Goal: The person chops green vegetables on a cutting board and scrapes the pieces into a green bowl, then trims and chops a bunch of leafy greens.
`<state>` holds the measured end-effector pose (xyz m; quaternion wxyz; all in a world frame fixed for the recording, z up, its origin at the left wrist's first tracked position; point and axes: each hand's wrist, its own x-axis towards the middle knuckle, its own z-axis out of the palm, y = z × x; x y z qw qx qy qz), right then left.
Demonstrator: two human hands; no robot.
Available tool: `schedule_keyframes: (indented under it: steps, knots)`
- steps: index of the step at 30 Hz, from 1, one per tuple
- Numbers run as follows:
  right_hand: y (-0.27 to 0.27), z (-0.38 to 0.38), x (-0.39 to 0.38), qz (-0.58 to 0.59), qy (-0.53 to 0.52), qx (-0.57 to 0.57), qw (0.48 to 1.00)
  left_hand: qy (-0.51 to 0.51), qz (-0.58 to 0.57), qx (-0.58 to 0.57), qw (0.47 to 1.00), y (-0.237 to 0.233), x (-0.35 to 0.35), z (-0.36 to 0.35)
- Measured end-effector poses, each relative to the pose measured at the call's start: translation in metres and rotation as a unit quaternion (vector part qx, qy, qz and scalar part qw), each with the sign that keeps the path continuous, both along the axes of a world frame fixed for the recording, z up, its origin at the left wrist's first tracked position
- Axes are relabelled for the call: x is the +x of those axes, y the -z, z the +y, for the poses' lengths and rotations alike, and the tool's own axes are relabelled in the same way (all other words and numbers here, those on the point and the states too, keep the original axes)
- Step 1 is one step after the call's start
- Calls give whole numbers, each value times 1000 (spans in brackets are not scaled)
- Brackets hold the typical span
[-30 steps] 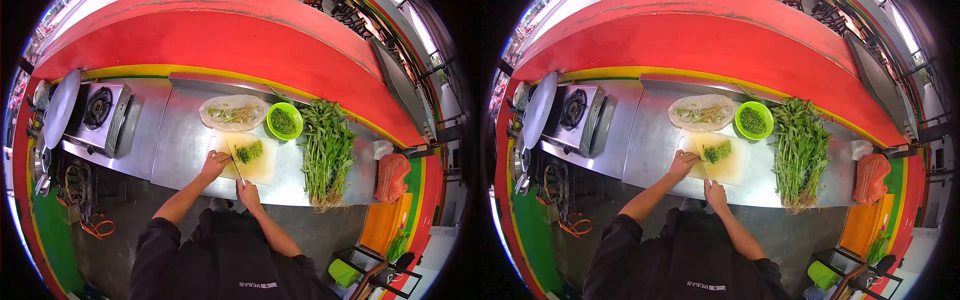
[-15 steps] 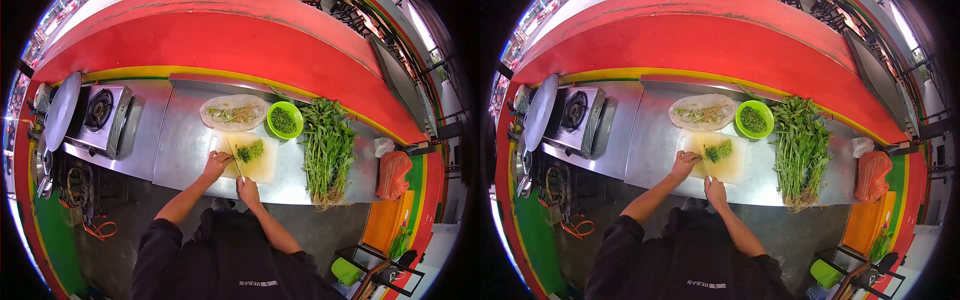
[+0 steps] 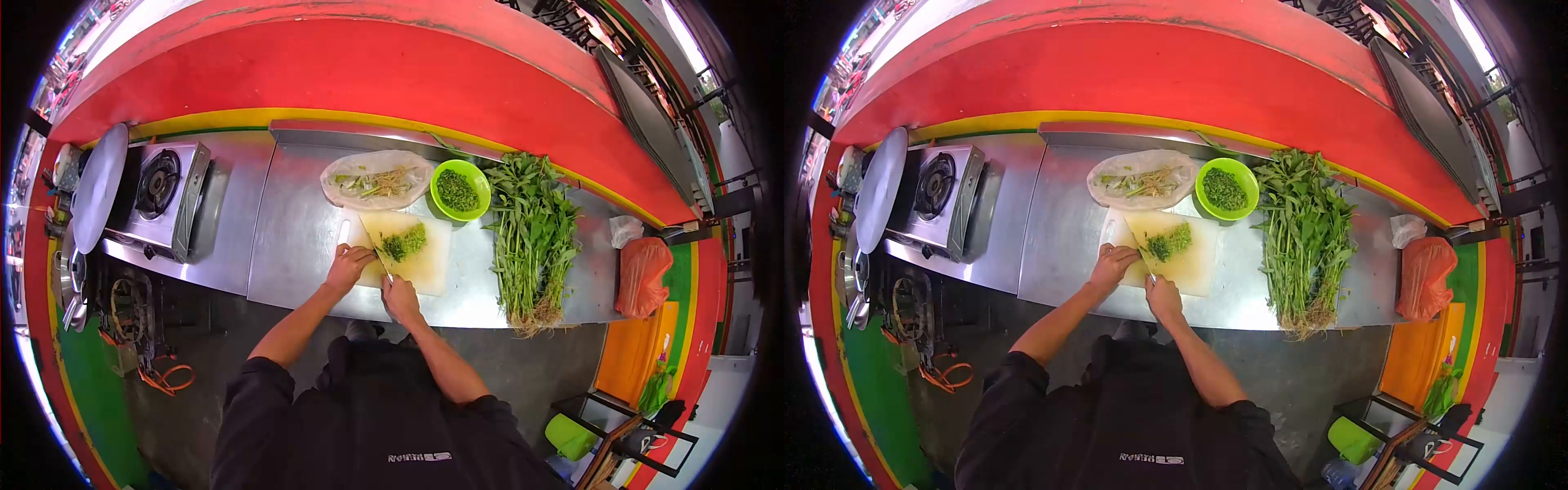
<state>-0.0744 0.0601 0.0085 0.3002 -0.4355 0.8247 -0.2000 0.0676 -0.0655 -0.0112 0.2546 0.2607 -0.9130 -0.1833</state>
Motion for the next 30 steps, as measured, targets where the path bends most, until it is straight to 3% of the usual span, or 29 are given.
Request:
schedule_keyframes:
  steps: [5,14,22,30]
  knots:
    - [-17,10,1,-49,3,12,999,4,1,-20,1000,-1,1,-1]
    - [0,5,4,-7,3,46,999,5,-5,-8,1000,0,-2,-2]
    - [-8,12,8,-48,41,-9,998,1,-4,-8,1000,4,-1,-3]
    - [-6,26,14,-44,48,10,998,5,10,-14,1000,1,-1,-3]
